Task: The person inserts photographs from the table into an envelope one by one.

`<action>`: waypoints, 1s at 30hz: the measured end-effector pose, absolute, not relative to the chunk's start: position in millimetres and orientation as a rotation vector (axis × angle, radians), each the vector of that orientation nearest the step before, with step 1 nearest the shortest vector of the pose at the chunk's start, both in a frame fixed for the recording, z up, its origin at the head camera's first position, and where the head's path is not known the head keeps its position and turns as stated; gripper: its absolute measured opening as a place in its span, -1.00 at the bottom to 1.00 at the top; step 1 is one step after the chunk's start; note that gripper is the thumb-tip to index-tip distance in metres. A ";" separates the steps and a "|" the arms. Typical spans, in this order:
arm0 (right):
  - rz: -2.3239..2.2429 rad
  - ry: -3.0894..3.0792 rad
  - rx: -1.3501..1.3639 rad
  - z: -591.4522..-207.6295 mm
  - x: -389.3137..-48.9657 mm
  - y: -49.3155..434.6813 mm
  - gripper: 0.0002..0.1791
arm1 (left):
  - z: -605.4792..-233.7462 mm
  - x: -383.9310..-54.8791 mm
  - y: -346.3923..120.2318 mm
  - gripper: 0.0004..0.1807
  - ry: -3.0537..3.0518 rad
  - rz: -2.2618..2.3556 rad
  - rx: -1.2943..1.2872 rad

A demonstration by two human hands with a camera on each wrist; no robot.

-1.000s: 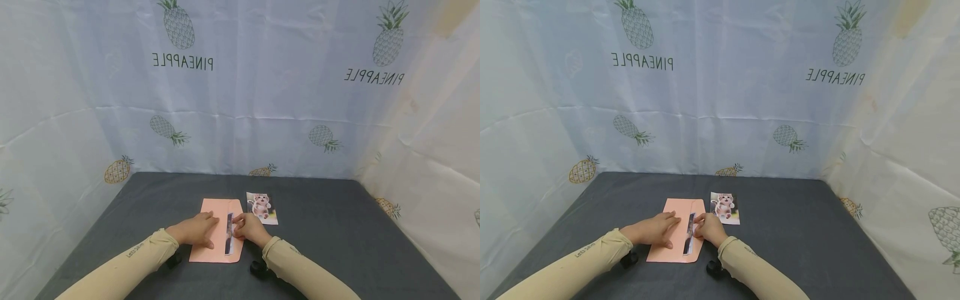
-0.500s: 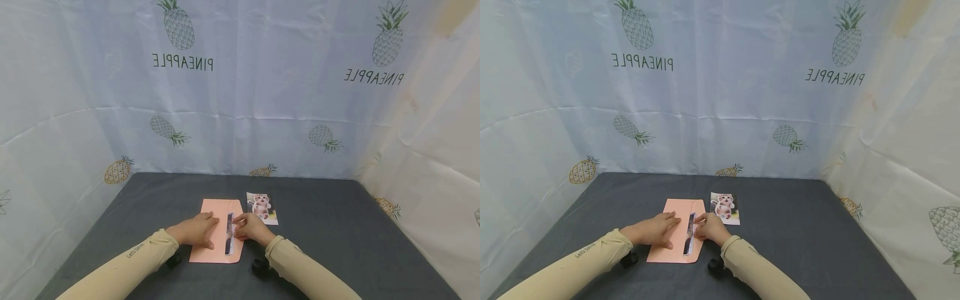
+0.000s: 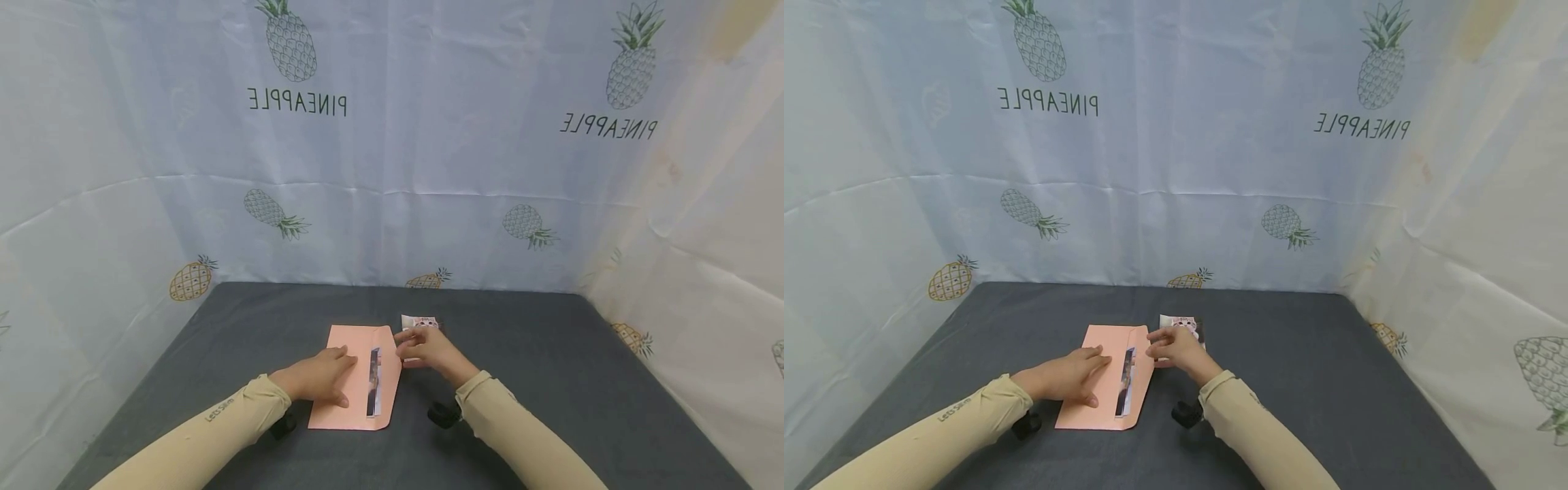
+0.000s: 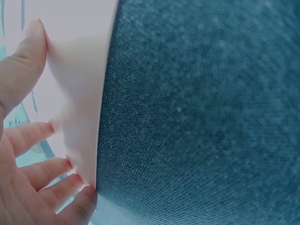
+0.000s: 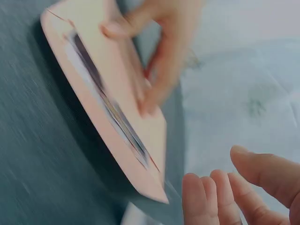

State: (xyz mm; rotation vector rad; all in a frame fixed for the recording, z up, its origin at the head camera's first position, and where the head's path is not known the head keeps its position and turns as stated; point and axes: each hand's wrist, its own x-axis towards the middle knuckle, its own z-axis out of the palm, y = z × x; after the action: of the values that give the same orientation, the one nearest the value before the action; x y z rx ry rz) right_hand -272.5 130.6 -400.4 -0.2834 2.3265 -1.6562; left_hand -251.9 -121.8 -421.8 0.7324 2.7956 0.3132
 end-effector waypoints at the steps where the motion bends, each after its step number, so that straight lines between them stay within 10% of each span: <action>1: -1.664 2.333 -0.275 -397.4 -274.4 135.1 -0.58 | -421.8 -251.4 -121.8 -0.07 2.795 0.317 0.735; 30: -1.614 2.471 0.146 -421.9 -330.9 216.4 -0.48 | -422.3 -253.4 -122.9 -0.08 2.783 0.323 0.777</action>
State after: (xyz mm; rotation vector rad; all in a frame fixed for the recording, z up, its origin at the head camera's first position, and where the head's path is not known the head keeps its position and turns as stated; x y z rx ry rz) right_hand -330.9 216.4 -421.9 0.1460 2.4706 -1.6141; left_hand -253.4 -122.9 -422.3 0.7770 2.7831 0.3228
